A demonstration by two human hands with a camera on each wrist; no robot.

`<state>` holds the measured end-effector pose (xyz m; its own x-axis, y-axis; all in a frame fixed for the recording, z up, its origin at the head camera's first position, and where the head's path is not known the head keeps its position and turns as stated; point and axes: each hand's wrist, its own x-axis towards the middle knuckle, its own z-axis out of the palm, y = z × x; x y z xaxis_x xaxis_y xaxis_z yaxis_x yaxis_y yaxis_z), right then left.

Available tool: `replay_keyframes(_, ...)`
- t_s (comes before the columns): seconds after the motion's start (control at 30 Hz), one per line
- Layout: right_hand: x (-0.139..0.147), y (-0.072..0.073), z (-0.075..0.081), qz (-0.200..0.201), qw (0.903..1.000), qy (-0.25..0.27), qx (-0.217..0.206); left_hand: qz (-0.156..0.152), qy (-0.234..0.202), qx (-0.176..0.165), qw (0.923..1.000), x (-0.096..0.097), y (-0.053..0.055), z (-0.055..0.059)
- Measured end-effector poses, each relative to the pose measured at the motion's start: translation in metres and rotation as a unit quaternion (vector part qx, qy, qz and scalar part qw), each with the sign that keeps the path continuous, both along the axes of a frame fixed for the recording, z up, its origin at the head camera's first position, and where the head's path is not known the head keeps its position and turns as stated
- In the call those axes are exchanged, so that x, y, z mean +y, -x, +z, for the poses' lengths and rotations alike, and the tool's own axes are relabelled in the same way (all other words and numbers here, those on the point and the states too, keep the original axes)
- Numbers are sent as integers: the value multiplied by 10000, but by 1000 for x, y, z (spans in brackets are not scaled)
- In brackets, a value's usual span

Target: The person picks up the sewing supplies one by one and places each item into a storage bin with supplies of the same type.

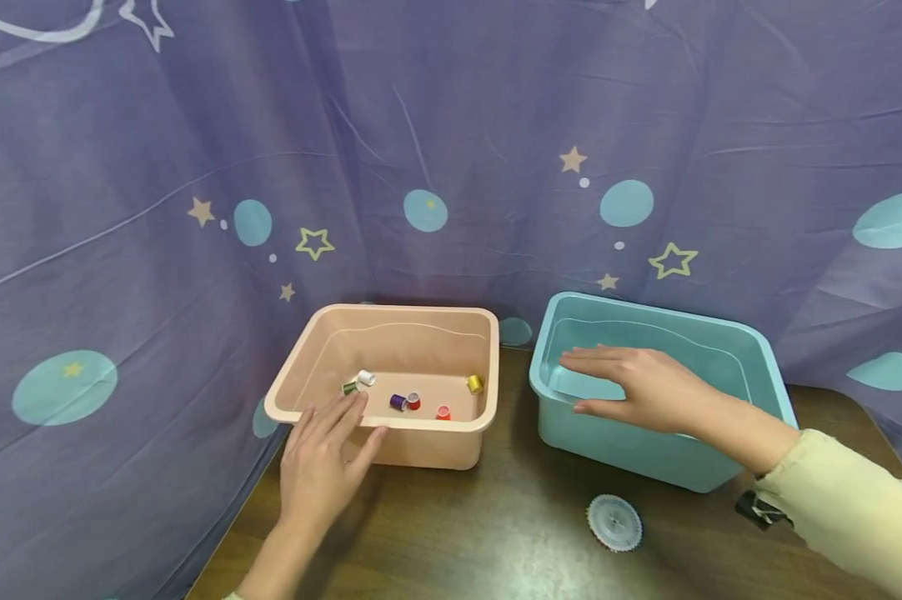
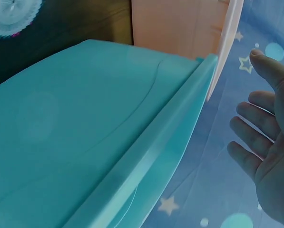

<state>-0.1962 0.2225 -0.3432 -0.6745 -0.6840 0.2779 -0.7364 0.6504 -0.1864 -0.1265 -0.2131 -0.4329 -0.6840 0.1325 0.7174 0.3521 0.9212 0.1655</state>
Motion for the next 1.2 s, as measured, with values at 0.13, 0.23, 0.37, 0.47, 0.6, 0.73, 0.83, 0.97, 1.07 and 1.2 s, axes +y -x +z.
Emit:
replay_keyframes(0.13,19,-8,0,-172,9998,41,134,-105,-50,-63,9999,3,1,8)
replay_keyframes(0.23,34,-12,-2,-238,9991,83,351,-293,-19,-52,9996,8,3,15)
replay_keyframes(0.37,53,-18,-4,-315,9972,127,669,-603,55,9,9982,19,6,26)
replay_keyframes(0.47,65,-24,-4,-483,9960,90,742,-841,98,93,9964,28,7,33)
replay_keyframes(0.6,78,-33,-5,-812,9945,14,660,-1089,121,97,9939,41,9,39)
replay_keyframes(0.73,92,-44,-7,-1221,9910,25,556,-1283,213,38,9915,54,10,42)
replay_keyframes(0.83,103,-52,-12,-1463,9874,38,598,-1475,322,-54,9885,65,11,43)
replay_keyframes(0.97,119,-61,-18,-1684,9833,2,686,-1690,494,-250,9841,79,11,44)
replay_keyframes(1.07,131,-68,-24,-1846,9804,30,693,-1834,606,-323,9806,90,11,44)
replay_keyframes(1.2,143,-76,-31,-1979,9774,85,744,-2083,779,-296,9745,106,13,45)
